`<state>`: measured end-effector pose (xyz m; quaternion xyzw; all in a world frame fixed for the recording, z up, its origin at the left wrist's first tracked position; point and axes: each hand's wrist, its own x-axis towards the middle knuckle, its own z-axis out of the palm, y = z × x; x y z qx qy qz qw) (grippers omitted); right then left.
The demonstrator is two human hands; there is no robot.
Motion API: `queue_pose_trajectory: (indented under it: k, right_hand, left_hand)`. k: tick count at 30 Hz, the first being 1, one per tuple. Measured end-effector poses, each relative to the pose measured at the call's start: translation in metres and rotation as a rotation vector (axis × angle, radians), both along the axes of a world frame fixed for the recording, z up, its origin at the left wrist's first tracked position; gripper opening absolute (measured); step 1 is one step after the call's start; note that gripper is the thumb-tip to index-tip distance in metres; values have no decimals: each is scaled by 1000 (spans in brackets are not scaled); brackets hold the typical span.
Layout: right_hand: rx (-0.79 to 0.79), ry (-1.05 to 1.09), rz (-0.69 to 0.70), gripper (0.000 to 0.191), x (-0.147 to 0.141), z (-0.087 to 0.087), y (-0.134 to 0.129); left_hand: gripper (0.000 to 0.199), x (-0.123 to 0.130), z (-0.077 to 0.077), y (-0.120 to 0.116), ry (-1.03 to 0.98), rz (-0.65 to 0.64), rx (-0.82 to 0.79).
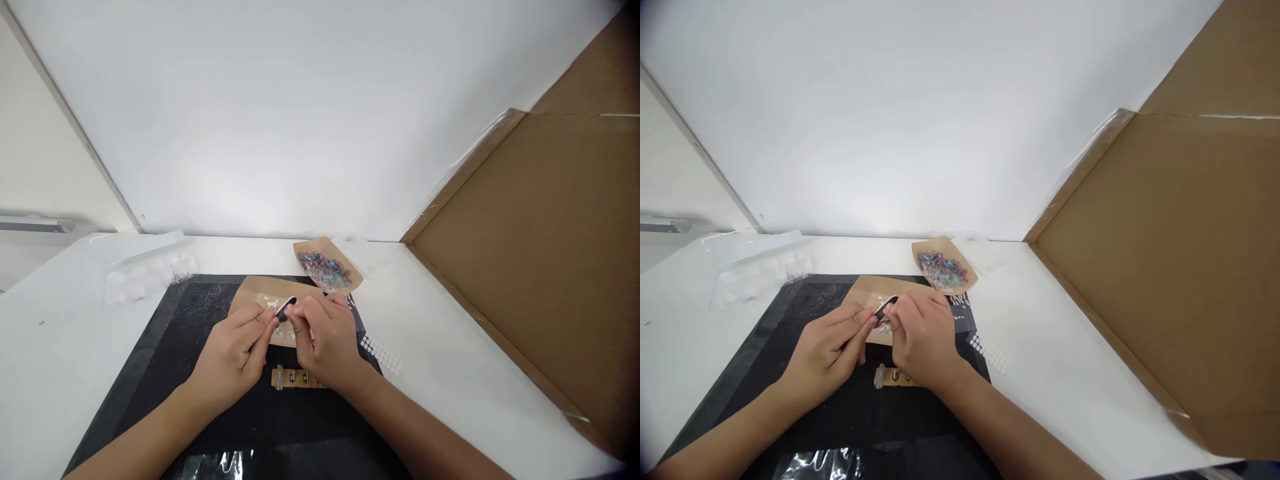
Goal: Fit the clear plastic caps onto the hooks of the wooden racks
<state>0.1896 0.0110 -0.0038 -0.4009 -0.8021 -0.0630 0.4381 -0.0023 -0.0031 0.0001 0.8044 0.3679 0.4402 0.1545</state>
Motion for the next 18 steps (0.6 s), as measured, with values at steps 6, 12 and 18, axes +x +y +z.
queue_pose_trajectory:
  k: [6,12,18]
  right_hand:
    - [-13,31,-4,25,-1,0,-3]
    - [-16,51,-7,21,2,2,0]
    - [89,222,-48,18,21,5,9]
  left_hand:
    - [22,-1,-4,3,67,8,87]
    - [22,0,1,2,60,4,85]
    - [25,-6,9,7,46,30,102]
